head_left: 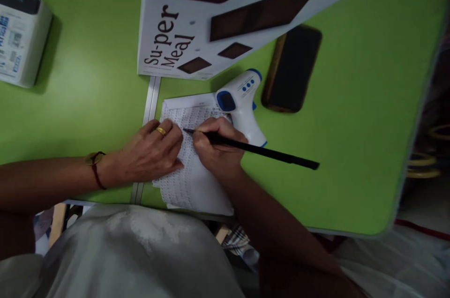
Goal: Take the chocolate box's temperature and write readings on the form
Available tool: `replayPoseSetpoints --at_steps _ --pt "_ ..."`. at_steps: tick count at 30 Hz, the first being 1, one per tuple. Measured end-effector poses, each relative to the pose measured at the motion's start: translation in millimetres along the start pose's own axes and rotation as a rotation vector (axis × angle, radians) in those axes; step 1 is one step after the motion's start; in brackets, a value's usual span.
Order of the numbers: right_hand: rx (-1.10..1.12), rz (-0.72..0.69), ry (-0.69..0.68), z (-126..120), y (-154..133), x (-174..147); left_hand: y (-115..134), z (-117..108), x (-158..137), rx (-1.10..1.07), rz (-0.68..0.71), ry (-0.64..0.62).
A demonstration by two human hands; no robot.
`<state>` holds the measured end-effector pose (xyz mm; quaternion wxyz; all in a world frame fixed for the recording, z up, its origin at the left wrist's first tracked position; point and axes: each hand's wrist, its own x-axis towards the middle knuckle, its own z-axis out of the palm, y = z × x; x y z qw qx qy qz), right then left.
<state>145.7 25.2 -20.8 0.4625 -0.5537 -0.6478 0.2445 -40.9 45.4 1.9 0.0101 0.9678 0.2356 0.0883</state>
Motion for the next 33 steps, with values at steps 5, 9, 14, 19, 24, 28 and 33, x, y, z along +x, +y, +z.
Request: replayPoseSetpoints --at_steps 5,9,14,19,24,28,33 --pt "0.017 0.032 0.023 -0.5 -2.5 1.4 1.1 -0.1 0.4 -0.004 -0.009 0.008" --pt "-0.020 0.052 0.024 0.2 -1.8 1.2 0.8 0.5 0.4 0.006 0.000 0.044" --pt "-0.017 0.061 0.064 0.4 0.5 0.9 0.0 -0.2 0.8 -0.004 -0.007 0.009" --pt "-0.041 0.056 0.011 -2.7 -0.1 -0.6 0.1 0.3 1.1 -0.005 -0.002 -0.005" --pt "-0.030 -0.096 0.087 -4.7 6.1 -1.9 0.4 1.2 0.5 0.000 -0.005 0.017" --pt "-0.187 -0.340 0.005 -11.4 15.5 3.6 -0.3 2.6 0.7 0.000 -0.007 0.031" --pt "-0.433 -0.478 -0.171 -23.1 23.4 9.2 -11.1 1.4 3.4 -0.225 -0.057 0.285"
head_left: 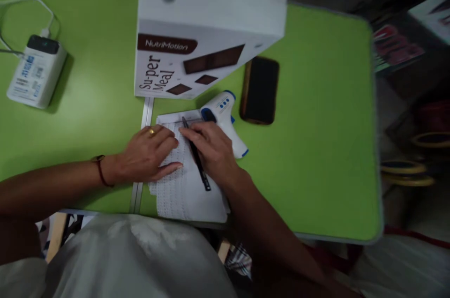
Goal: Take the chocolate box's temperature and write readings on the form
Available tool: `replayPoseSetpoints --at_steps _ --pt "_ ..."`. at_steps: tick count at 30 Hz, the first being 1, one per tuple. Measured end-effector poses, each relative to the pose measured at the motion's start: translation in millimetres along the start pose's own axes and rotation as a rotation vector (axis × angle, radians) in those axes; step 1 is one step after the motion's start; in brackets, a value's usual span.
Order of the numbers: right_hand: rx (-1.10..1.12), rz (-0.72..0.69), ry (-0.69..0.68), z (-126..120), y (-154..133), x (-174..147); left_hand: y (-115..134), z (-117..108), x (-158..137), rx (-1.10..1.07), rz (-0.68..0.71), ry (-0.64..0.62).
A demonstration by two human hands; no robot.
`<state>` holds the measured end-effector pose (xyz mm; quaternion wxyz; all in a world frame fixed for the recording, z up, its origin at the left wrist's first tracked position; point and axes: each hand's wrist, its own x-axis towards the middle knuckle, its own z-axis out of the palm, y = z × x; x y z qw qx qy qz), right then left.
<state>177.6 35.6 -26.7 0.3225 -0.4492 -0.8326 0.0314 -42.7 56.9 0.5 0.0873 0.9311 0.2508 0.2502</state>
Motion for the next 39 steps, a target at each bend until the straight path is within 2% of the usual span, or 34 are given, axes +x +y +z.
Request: replayPoseSetpoints --at_steps 2,5,7,8,11,13,15,17,20,22,24,26,29,31,32,35,37,39 --pt "-0.066 -0.060 -0.058 -0.8 0.1 -0.2 -7.9 -2.5 2.4 -0.121 -0.133 0.199" --pt "-0.148 -0.152 -0.109 -0.1 -2.6 1.2 -25.3 -3.1 6.0 -0.113 -0.377 0.536" --pt "-0.153 -0.172 -0.115 -0.7 -3.4 3.1 -41.8 -0.9 8.6 -0.169 -0.409 0.700" --pt "-0.145 -0.171 -0.088 -1.8 -3.1 4.2 -51.4 0.6 10.0 -0.245 -0.457 0.721" --pt "-0.191 -0.084 0.074 -8.5 1.0 6.7 -84.6 5.4 13.2 -0.514 -0.586 0.628" --pt "-0.306 0.107 0.119 -14.1 5.2 7.2 -107.8 8.9 14.4 -0.604 -0.566 0.573" --pt "-0.409 0.364 0.037 -18.8 9.7 7.4 -128.6 12.7 15.1 -0.643 -0.493 0.548" --pt "-0.430 0.589 -0.132 -21.4 13.7 8.0 -143.8 16.4 16.0 -0.704 -0.441 0.502" --pt "-0.348 0.771 -0.344 -22.0 19.0 10.2 -151.9 20.1 17.9 -0.801 -0.402 0.435" --pt "-0.301 0.798 -0.355 -21.4 22.0 11.4 -148.0 19.8 18.6 -0.827 -0.396 0.458" --pt "-0.274 0.786 -0.231 -21.2 23.5 11.1 -138.4 16.6 18.5 -0.822 -0.401 0.523" --pt "-0.203 0.741 0.025 -21.9 21.4 9.2 -125.0 11.2 17.9 -0.809 -0.419 0.590" --pt "0.068 0.626 0.473 -24.1 7.1 4.7 -103.4 3.4 17.0 -0.845 -0.458 0.641" --pt "0.307 0.572 0.650 -24.7 -8.8 1.8 -92.6 1.2 16.4 -0.901 -0.468 0.619" --pt "0.457 0.549 0.642 -24.4 -17.4 0.7 -89.0 1.2 15.9 -0.922 -0.472 0.598" --pt "0.894 0.560 0.476 -20.6 -39.0 -0.6 -85.4 4.0 13.1 -0.926 -0.504 0.528" --pt "1.060 0.620 0.386 -15.8 -46.3 -0.3 -86.3 5.9 10.7 -0.889 -0.526 0.490" --pt "1.125 0.679 0.344 -10.5 -48.1 0.0 -87.3 6.3 9.4 -0.862 -0.532 0.456"
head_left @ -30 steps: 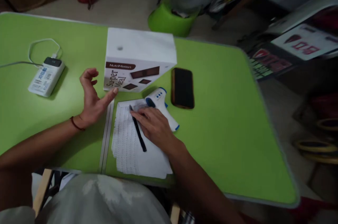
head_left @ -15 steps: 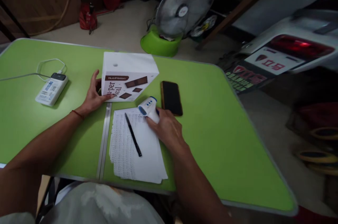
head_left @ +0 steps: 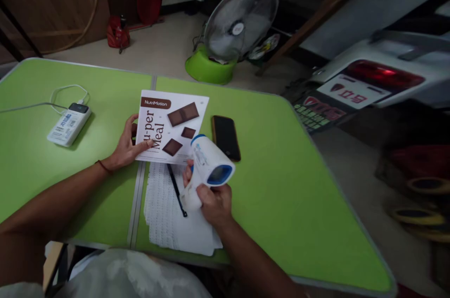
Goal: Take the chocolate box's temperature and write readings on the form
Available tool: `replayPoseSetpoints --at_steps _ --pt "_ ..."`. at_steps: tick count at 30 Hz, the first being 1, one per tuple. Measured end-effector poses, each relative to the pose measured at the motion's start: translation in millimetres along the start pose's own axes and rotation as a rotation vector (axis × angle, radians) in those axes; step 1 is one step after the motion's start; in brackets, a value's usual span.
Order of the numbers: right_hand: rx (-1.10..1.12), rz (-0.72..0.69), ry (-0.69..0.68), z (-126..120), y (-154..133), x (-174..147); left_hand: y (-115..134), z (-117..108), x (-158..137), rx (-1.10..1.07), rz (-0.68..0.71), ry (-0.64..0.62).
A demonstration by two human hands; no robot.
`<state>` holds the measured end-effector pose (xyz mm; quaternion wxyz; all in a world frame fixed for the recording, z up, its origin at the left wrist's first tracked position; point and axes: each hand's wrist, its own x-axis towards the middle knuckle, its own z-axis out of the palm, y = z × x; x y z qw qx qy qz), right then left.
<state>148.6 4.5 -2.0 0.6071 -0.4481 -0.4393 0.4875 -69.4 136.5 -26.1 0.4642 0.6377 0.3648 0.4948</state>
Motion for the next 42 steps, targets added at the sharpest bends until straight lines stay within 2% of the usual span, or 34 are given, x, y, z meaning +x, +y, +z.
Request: replayPoseSetpoints --at_steps 5,9,13,21,34,42 --pt "-0.109 0.037 0.068 1.8 7.6 2.9 4.6 0.5 2.2 -0.015 0.022 -0.080" --pt "-0.174 0.052 0.029 6.9 4.5 5.6 7.3 1.7 2.9 0.034 0.070 -0.074" --pt "-0.214 0.069 0.054 11.6 0.7 9.6 5.4 1.2 1.9 0.067 0.117 -0.068" --pt "-0.281 0.068 0.035 9.8 -4.6 12.3 0.4 1.2 2.0 0.054 0.161 -0.054" --pt "-0.221 0.043 0.041 9.2 -0.7 11.2 1.2 1.0 2.9 0.080 0.193 -0.063" --pt "-0.196 0.089 0.054 8.8 2.1 10.7 3.8 1.1 3.2 0.060 0.177 -0.084"
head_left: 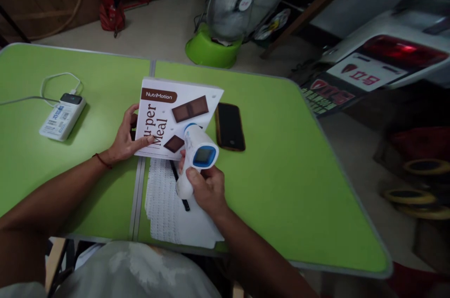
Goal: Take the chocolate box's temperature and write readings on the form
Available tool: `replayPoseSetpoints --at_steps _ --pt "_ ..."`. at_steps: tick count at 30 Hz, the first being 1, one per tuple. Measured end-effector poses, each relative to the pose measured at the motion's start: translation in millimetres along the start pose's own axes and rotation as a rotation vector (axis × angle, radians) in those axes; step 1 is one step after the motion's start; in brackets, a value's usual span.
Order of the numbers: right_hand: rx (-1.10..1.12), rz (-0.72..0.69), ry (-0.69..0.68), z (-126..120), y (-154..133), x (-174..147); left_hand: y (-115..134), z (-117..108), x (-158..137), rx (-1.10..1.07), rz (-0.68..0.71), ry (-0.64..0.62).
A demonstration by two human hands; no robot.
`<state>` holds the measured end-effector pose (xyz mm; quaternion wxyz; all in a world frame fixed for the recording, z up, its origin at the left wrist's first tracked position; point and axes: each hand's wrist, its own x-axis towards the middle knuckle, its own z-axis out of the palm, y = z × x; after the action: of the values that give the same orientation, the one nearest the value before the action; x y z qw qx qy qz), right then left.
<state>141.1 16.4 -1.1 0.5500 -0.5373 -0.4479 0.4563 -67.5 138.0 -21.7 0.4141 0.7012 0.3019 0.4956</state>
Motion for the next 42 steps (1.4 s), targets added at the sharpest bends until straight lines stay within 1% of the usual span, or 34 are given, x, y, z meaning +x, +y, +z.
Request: replayPoseSetpoints --at_steps 7,13,17,24,32,37,42 --pt "-0.044 0.006 0.015 -1.3 1.8 -0.8 0.1 -0.5 0.1 -0.010 -0.002 0.001" --pt "0.006 0.026 -0.005 -1.7 2.6 -1.1 0.9 -0.4 0.5 -0.006 -0.003 -0.003" --pt "-0.013 0.024 -0.002 -2.9 2.6 -1.7 0.3 -0.8 0.5 -0.022 -0.014 -0.001" --pt "-0.018 -0.006 0.003 -1.1 3.5 -1.2 -5.4 -1.0 -2.0 -0.054 -0.056 -0.004" --pt "-0.007 0.012 0.016 -2.1 5.1 -0.1 -5.1 -1.0 -2.4 -0.097 -0.091 -0.004" --pt "-0.022 0.006 0.023 -2.4 5.8 -0.3 -7.7 -1.1 -2.4 -0.091 -0.078 0.009" --pt "-0.060 -0.011 -0.001 -5.1 3.5 -1.6 -6.7 -1.3 -2.4 -0.067 -0.048 -0.001"
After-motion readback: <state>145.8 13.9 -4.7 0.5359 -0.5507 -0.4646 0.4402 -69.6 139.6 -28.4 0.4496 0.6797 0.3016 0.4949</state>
